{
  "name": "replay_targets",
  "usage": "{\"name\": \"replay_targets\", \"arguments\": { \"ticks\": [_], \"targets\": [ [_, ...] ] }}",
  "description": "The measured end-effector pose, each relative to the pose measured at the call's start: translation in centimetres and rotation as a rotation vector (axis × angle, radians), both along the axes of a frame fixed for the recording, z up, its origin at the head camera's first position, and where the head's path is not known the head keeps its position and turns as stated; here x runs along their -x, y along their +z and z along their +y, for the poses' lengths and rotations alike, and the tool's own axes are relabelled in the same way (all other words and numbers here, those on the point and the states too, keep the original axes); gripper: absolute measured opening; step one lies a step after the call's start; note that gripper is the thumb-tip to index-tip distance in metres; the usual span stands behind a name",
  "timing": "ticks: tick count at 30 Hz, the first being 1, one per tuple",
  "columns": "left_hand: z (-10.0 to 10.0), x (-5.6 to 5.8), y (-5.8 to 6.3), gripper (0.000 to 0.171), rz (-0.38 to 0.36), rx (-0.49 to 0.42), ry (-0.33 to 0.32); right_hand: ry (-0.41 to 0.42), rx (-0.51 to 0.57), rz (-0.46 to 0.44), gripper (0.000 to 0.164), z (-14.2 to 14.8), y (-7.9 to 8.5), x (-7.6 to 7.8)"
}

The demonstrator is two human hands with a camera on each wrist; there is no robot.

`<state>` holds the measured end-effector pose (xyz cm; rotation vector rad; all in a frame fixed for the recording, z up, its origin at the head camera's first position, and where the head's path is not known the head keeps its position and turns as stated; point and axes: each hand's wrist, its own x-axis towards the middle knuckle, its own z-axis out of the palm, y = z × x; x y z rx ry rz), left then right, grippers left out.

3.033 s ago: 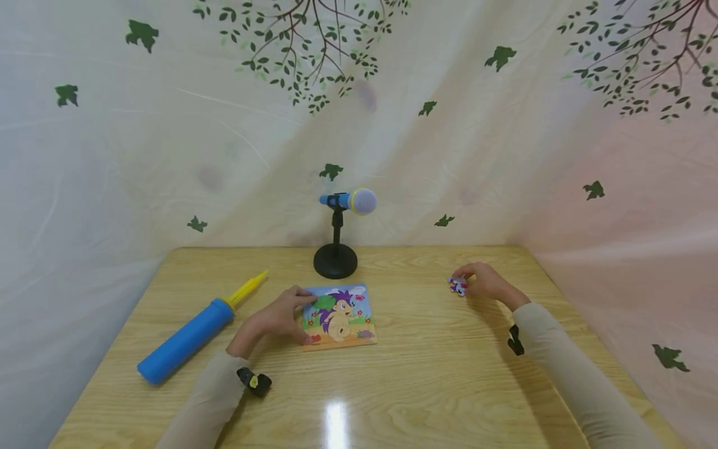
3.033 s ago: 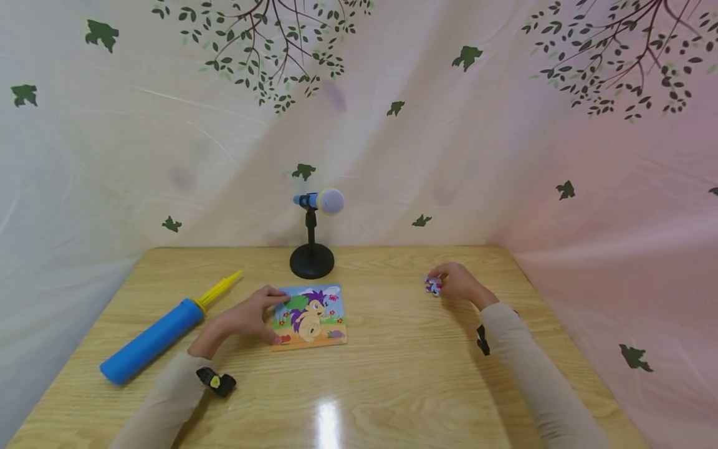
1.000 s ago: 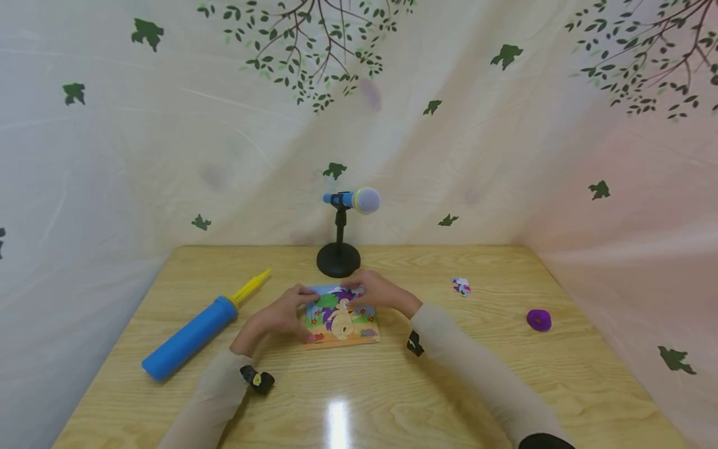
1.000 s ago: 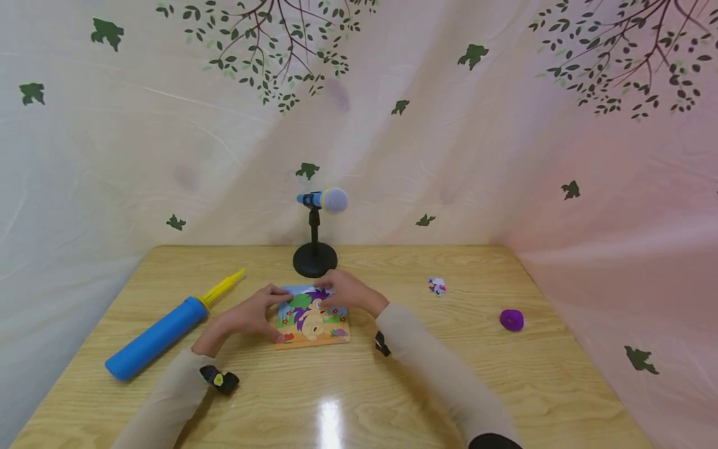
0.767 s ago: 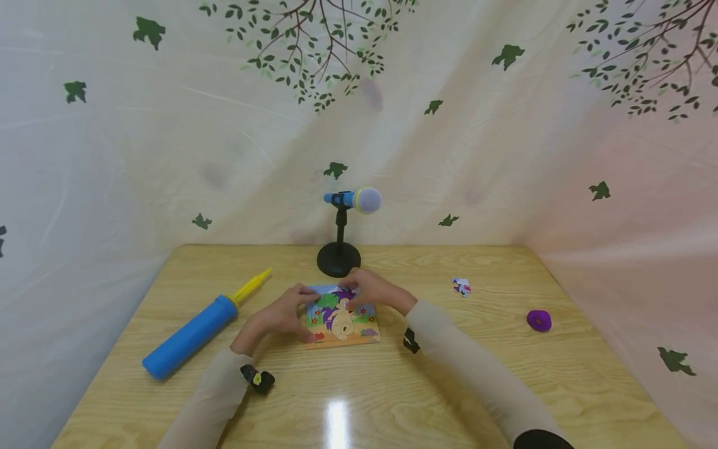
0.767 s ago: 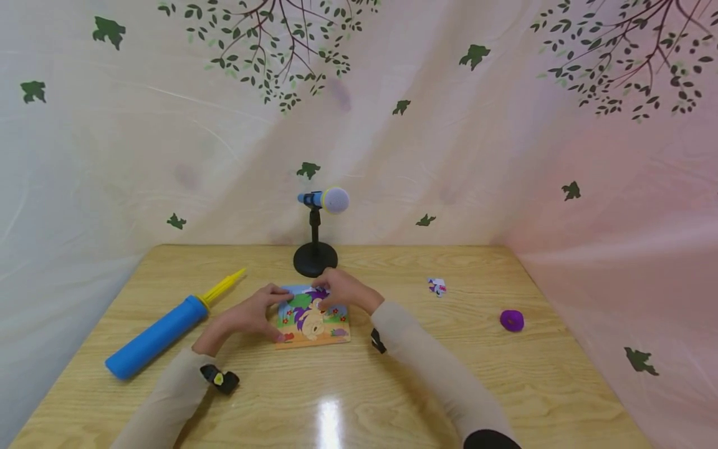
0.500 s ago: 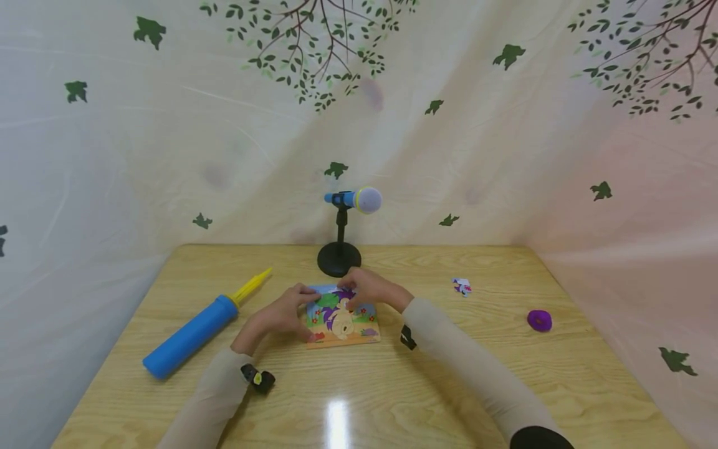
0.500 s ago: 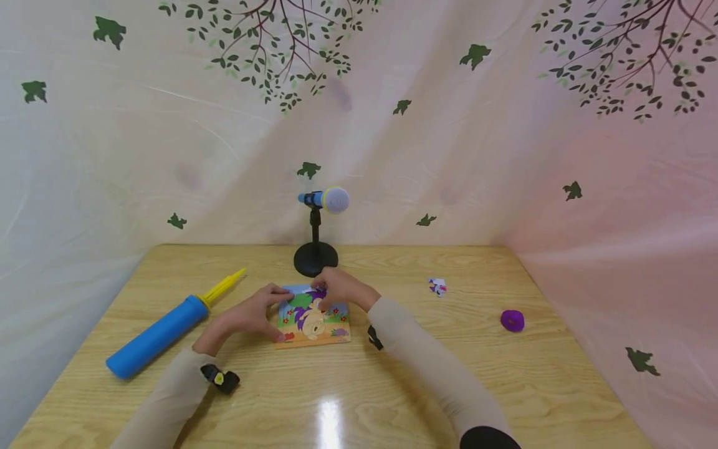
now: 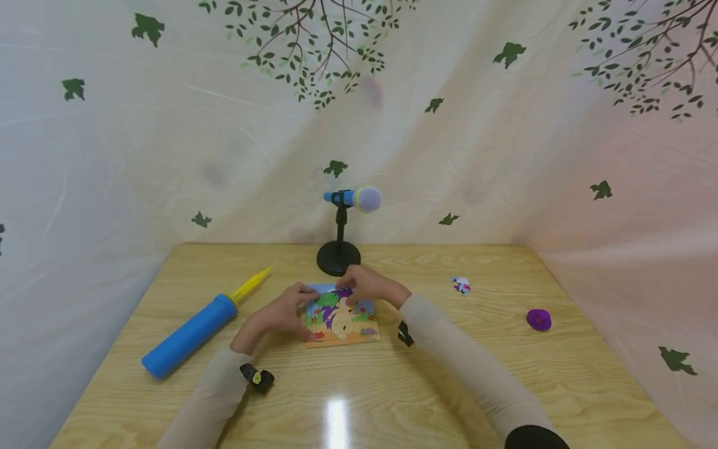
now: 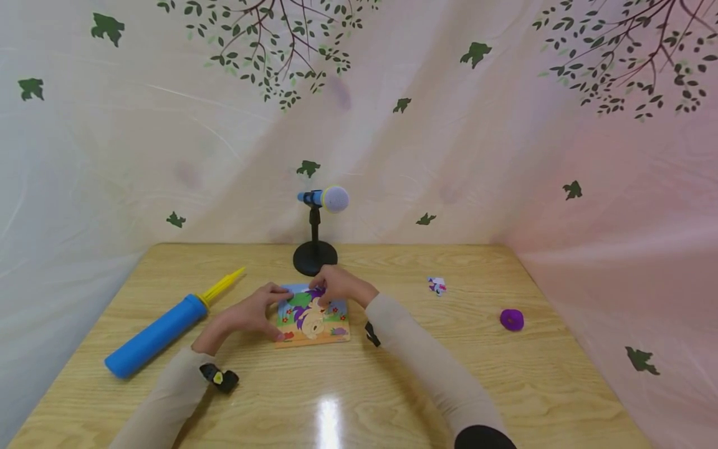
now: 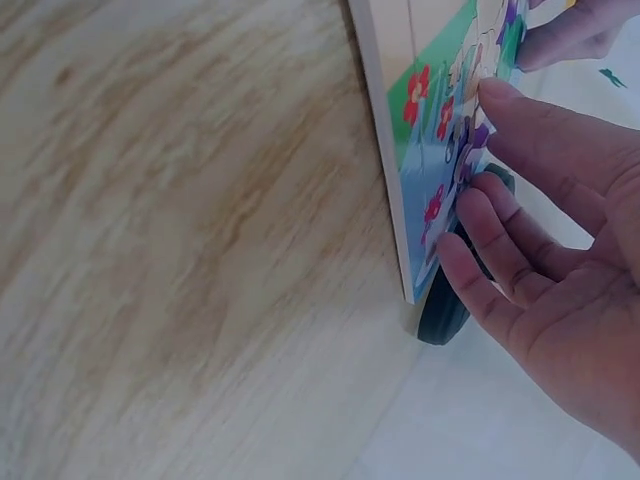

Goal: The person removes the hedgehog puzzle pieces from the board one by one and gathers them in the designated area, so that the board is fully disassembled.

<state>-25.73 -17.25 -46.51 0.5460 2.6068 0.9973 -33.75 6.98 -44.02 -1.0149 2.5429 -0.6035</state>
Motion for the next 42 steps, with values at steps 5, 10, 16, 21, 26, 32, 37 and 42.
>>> {"name": "replay_targets", "arguments": {
  "ticks": [5, 10, 16, 21, 26, 32, 37, 42],
  "targets": [
    [0.06, -0.06, 0.15, 0.09, -0.014, -0.012, -0.003, 0.02, 0.001, 0.012, 0.038, -0.04, 0.0, 0.14],
    [0.08, -0.11, 0.2, 0.092, -0.014, -0.021, -0.011, 0.031, 0.005, 0.012, 0.037, -0.2, 0.02, 0.24],
    [0.14, -0.1, 0.2, 0.091, -0.018, -0.023, -0.003, 0.039, -0.01, 0.029, 0.037, -0.31, 0.07, 0.37],
    [0.2, -0.13, 0.23, 0.091, -0.016, -0.02, -0.001, 0.036, -0.013, 0.034, 0.036, -0.32, -0.1, 0.53],
    [0.2, -0.13, 0.21, 0.092, -0.011, -0.018, -0.001, 0.027, -0.005, 0.031, 0.037, -0.4, -0.04, 0.42],
    [0.2, -0.13, 0.21, 0.092, -0.017, -0.017, -0.001, 0.014, -0.006, 0.035, 0.037, -0.42, 0.12, 0.08],
    [0.23, -0.17, 0.33, 0.092, -0.007, -0.01, -0.011, 0.019, -0.013, 0.058, 0.038, -0.3, 0.06, -0.18],
    [0.26, -0.21, 0.4, 0.091, -0.001, -0.007, -0.016, 0.028, -0.006, 0.081, 0.038, -0.15, -0.07, -0.28]
  ]
}}
